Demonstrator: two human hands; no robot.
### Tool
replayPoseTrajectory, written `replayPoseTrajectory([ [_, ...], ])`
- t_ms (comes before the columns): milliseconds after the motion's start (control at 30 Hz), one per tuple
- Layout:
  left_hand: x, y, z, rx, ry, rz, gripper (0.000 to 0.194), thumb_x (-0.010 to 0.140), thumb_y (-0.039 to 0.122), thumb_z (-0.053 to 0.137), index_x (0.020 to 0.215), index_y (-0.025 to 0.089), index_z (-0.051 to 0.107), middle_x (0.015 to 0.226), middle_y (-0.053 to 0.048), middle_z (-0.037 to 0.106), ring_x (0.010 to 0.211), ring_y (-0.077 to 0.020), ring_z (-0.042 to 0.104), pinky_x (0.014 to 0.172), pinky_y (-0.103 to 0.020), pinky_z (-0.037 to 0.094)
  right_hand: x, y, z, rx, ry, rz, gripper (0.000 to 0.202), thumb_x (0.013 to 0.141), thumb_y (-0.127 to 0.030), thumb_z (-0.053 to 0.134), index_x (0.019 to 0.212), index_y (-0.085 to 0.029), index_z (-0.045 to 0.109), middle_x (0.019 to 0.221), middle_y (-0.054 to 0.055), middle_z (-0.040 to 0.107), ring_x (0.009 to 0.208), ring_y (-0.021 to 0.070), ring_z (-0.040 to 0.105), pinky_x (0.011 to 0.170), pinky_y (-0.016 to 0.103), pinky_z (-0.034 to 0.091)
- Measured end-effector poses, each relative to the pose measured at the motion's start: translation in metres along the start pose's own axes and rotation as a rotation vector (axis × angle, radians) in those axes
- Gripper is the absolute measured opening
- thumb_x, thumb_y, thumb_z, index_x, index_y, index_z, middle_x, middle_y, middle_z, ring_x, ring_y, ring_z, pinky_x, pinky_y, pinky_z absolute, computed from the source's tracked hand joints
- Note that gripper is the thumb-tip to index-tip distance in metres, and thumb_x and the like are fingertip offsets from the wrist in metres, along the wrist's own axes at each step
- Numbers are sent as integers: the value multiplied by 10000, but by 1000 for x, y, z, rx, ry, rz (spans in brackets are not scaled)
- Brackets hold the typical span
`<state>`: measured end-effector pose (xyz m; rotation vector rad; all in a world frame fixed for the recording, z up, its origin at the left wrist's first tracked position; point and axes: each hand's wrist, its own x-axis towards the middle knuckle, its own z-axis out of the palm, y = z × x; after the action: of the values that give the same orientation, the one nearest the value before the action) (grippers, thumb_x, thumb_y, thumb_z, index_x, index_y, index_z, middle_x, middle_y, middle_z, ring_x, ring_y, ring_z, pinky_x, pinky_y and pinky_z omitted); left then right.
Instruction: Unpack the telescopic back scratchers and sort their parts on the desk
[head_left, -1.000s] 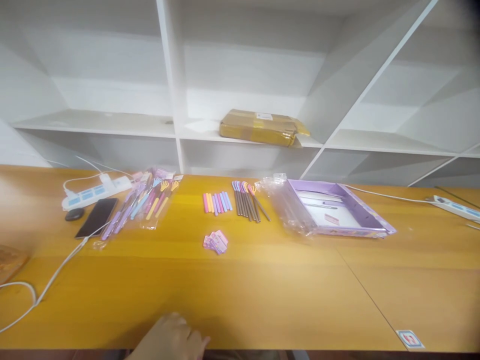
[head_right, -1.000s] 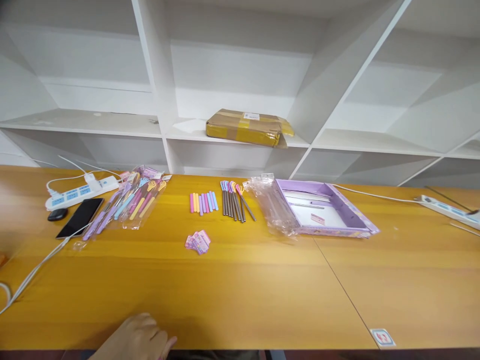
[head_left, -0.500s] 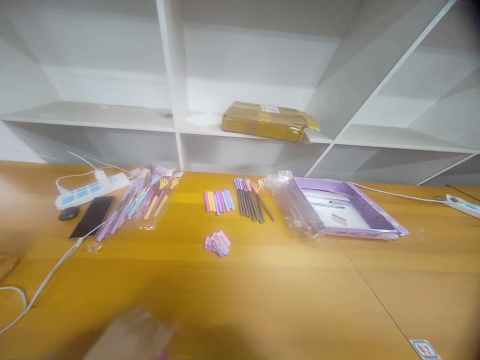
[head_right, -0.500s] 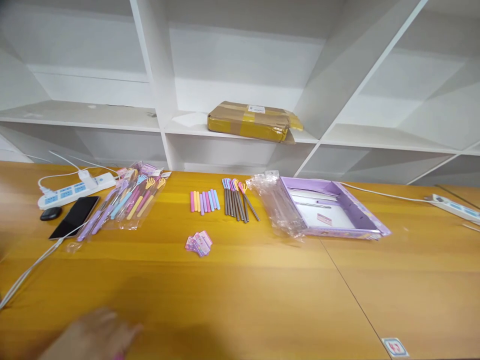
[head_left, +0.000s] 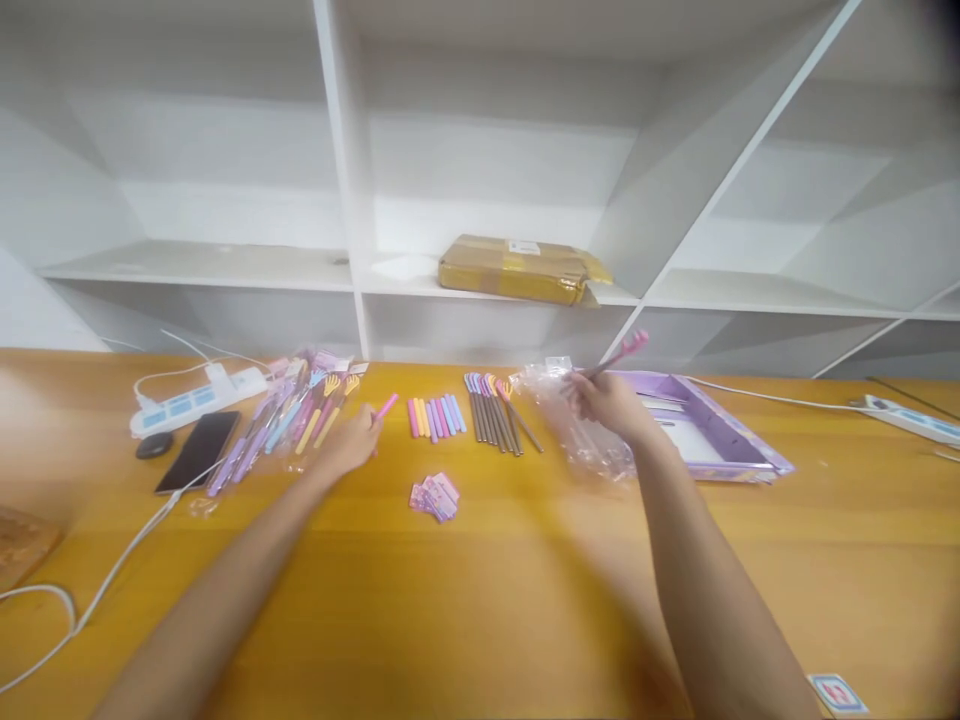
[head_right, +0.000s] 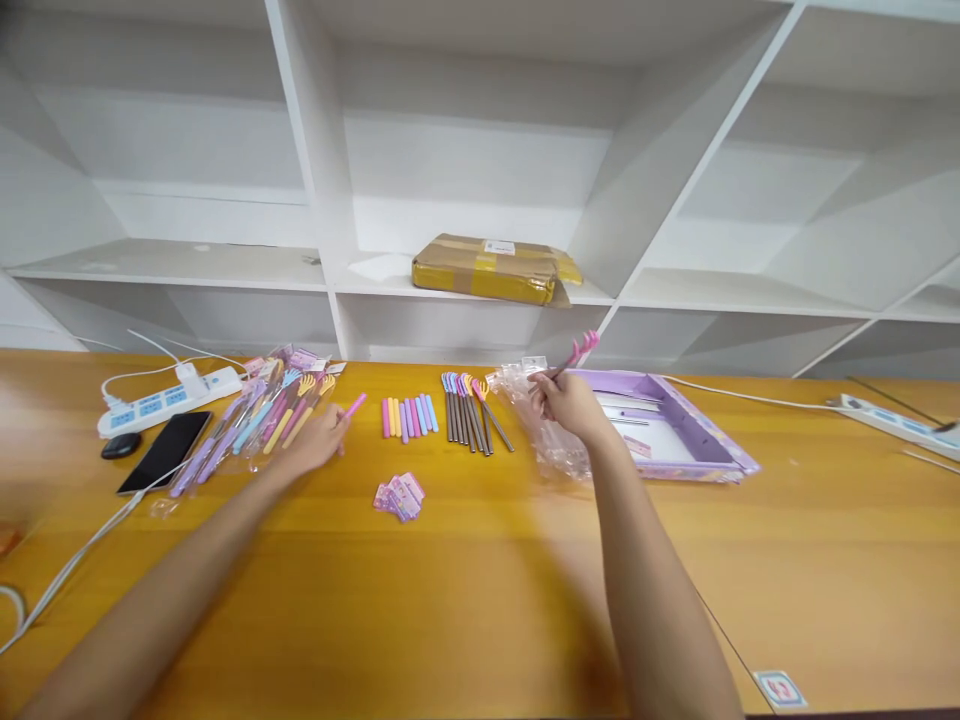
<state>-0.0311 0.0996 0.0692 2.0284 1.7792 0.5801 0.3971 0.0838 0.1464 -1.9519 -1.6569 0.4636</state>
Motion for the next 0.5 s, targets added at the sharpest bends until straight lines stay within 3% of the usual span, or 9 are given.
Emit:
replayPoseTrajectory([
  [100, 29, -1, 27, 51, 41, -12, 227, 1070, 291, 413, 923, 199, 560, 859, -83, 699, 794, -225, 684, 725, -310, 472, 28, 9, 11, -127, 3, 56, 400, 1038, -345, 502, 848, -111, 766, 657, 89, 690, 587, 189, 618, 660, 296, 448],
  [233, 33, -6, 56, 101, 96, 37, 194, 1049, 295, 488, 969, 159, 600, 1139, -189, 660, 984, -294, 687, 865, -382, 509, 48, 26, 40, -240, -121, 46, 370, 1010, -362, 610, 766, -154, 795, 720, 90, 727, 696, 200, 658, 719, 282, 445],
  [367, 29, -10, 70, 71, 113, 121, 236, 1043, 304, 523, 1205, 145, 585, 1229, -182, 638, 1120, -327, 660, 977, -431, 510, 67, 40, 66, -336, -222, 26, 305, 973, -321, 674, 749, -154, 796, 807, 116, 759, 732, 199, 656, 724, 285, 431],
  [500, 32, -13, 77, -25, 127, 167, 302, 1044, 263, 513, 1328, 161, 527, 1263, -158, 650, 1180, -301, 652, 1025, -428, 516, 74, 53, 82, -386, -222, 1, 240, 956, -342, 699, 850, -158, 811, 905, 128, 777, 763, 203, 647, 721, 290, 418],
])
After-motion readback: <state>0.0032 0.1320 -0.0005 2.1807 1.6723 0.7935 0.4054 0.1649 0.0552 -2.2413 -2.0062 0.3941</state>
